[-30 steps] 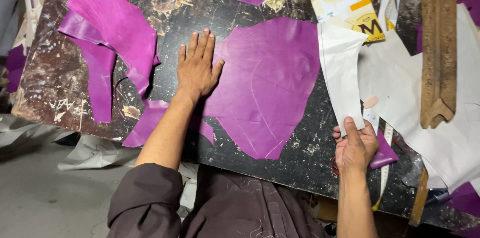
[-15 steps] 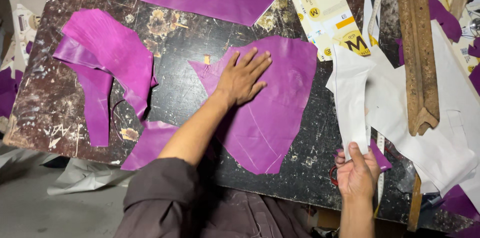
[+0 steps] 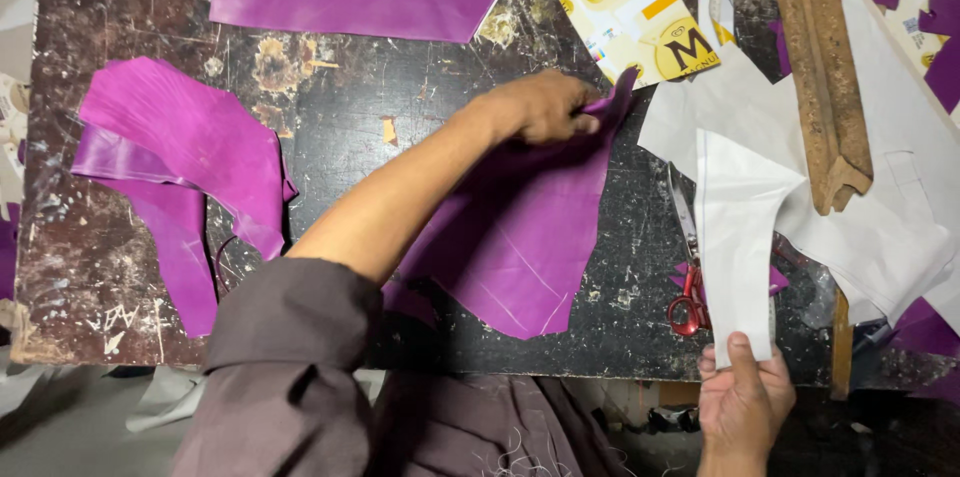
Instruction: The person cuts a long strip of purple fabric using scissors, then places a white paper pattern on the fabric, traces its outline with chalk, and cuts along the traced line to produce a shaped fabric piece.
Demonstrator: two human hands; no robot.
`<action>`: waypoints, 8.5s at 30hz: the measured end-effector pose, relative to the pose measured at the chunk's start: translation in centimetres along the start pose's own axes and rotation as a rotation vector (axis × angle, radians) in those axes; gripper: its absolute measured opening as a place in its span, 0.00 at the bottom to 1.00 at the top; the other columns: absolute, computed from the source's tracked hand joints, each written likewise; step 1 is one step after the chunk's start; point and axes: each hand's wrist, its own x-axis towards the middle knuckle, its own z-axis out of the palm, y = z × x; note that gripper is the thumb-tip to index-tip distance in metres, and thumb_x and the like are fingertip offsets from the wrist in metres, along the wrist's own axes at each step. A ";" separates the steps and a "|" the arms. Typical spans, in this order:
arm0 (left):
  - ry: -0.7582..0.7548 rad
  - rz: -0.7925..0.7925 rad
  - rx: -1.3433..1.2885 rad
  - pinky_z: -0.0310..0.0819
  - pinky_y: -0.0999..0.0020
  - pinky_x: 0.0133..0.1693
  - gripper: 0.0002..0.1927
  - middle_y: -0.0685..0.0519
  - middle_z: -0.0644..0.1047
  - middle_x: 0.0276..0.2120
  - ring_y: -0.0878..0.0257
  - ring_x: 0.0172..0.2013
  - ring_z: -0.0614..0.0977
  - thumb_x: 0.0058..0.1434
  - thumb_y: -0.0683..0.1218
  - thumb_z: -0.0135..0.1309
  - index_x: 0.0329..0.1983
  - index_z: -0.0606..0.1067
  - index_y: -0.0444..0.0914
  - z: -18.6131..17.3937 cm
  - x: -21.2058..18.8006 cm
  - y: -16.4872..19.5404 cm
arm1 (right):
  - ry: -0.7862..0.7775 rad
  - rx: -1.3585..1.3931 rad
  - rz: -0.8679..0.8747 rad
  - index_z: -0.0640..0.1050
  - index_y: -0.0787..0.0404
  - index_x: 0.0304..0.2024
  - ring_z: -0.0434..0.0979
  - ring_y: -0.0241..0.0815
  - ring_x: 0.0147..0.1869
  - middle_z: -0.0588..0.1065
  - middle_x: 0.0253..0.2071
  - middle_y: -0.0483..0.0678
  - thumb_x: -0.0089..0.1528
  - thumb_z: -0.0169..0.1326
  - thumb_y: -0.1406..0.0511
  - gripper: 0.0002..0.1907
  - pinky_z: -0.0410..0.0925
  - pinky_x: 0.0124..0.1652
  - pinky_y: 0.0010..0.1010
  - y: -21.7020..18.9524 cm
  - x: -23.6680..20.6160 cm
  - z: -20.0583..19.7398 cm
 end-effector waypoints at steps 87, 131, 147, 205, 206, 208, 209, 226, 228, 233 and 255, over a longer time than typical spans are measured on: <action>0.639 -0.467 -1.214 0.67 0.76 0.26 0.09 0.56 0.79 0.24 0.72 0.22 0.75 0.58 0.42 0.65 0.38 0.81 0.32 27.1 -25.9 -3.6 | -0.527 -0.594 0.308 0.79 0.67 0.45 0.73 0.32 0.27 0.81 0.34 0.48 0.58 0.64 0.69 0.14 0.63 0.26 0.22 6.7 0.0 4.0; 0.711 -0.670 -0.502 0.75 0.56 0.31 0.34 0.53 0.79 0.19 0.52 0.23 0.84 0.47 0.53 0.72 0.48 0.64 0.37 19.4 -17.7 -0.9 | -0.545 -0.905 -0.532 0.76 0.62 0.40 0.83 0.36 0.30 0.82 0.29 0.46 0.49 0.77 0.62 0.25 0.73 0.33 0.29 3.2 10.6 31.7; 0.856 -0.408 0.064 0.68 0.58 0.33 0.43 0.50 0.71 0.40 0.55 0.37 0.74 0.46 0.66 0.68 0.63 0.74 0.45 21.2 -20.8 -1.3 | -0.689 -1.250 -1.209 0.79 0.54 0.61 0.65 0.48 0.55 0.70 0.55 0.46 0.58 0.69 0.50 0.32 0.57 0.50 0.44 5.3 9.1 26.5; 0.011 -0.171 0.547 0.72 0.49 0.50 0.84 0.62 0.41 0.78 0.52 0.59 0.69 0.16 0.61 0.81 0.78 0.46 0.49 5.9 -11.9 -3.4 | -0.643 -1.196 -1.118 0.79 0.45 0.61 0.64 0.47 0.59 0.69 0.55 0.45 0.59 0.66 0.51 0.27 0.54 0.56 0.45 4.0 7.5 26.9; 0.001 -0.188 0.549 0.71 0.48 0.51 0.85 0.60 0.40 0.78 0.51 0.60 0.69 0.17 0.61 0.81 0.78 0.45 0.49 5.9 -11.7 -3.3 | -0.647 -1.188 -1.107 0.79 0.45 0.60 0.65 0.47 0.58 0.69 0.55 0.45 0.59 0.66 0.51 0.27 0.54 0.55 0.45 3.9 7.5 26.9; -0.022 -0.211 0.564 0.74 0.49 0.49 0.86 0.58 0.38 0.78 0.50 0.60 0.70 0.17 0.61 0.82 0.79 0.42 0.50 5.9 -11.4 -3.1 | -0.639 -1.187 -1.098 0.80 0.45 0.60 0.65 0.46 0.57 0.70 0.54 0.44 0.58 0.66 0.51 0.28 0.54 0.55 0.44 3.9 7.5 26.7; -0.033 -0.224 0.572 0.75 0.49 0.48 0.87 0.56 0.37 0.78 0.49 0.60 0.70 0.17 0.61 0.82 0.79 0.41 0.50 5.9 -11.2 -3.0 | -0.637 -1.186 -1.094 0.80 0.44 0.60 0.65 0.45 0.57 0.70 0.54 0.43 0.58 0.66 0.51 0.28 0.54 0.55 0.44 4.1 7.5 26.7; -0.250 -0.373 0.723 0.76 0.64 0.40 0.92 0.43 0.23 0.76 0.53 0.52 0.74 0.21 0.69 0.80 0.79 0.25 0.58 5.5 -9.2 -1.0 | -0.590 -1.429 -0.870 0.80 0.56 0.57 0.70 0.57 0.63 0.72 0.61 0.55 0.57 0.55 0.79 0.27 0.68 0.59 0.40 -4.3 15.1 8.7; -0.265 -0.368 0.727 0.76 0.65 0.40 0.92 0.42 0.23 0.76 0.54 0.50 0.74 0.22 0.70 0.80 0.79 0.26 0.57 5.4 -9.1 -0.9 | -0.568 -1.390 -0.838 0.80 0.56 0.56 0.73 0.53 0.63 0.73 0.59 0.54 0.61 0.58 0.75 0.21 0.69 0.60 0.38 -3.9 15.3 7.9; -0.250 -0.358 0.740 0.76 0.67 0.38 0.92 0.43 0.24 0.76 0.55 0.48 0.74 0.21 0.69 0.80 0.79 0.26 0.57 5.1 -9.1 -0.7 | -0.400 -1.523 -0.724 0.80 0.63 0.41 0.76 0.55 0.57 0.76 0.53 0.58 0.57 0.66 0.70 0.11 0.70 0.53 0.41 -4.7 15.7 8.4; -0.200 -0.357 0.706 0.71 0.68 0.34 0.88 0.46 0.26 0.77 0.58 0.44 0.72 0.26 0.64 0.81 0.79 0.29 0.59 4.7 -9.3 -1.0 | -0.987 -0.840 -1.116 0.83 0.62 0.45 0.81 0.51 0.49 0.81 0.44 0.52 0.61 0.61 0.74 0.10 0.74 0.47 0.38 3.4 12.9 33.0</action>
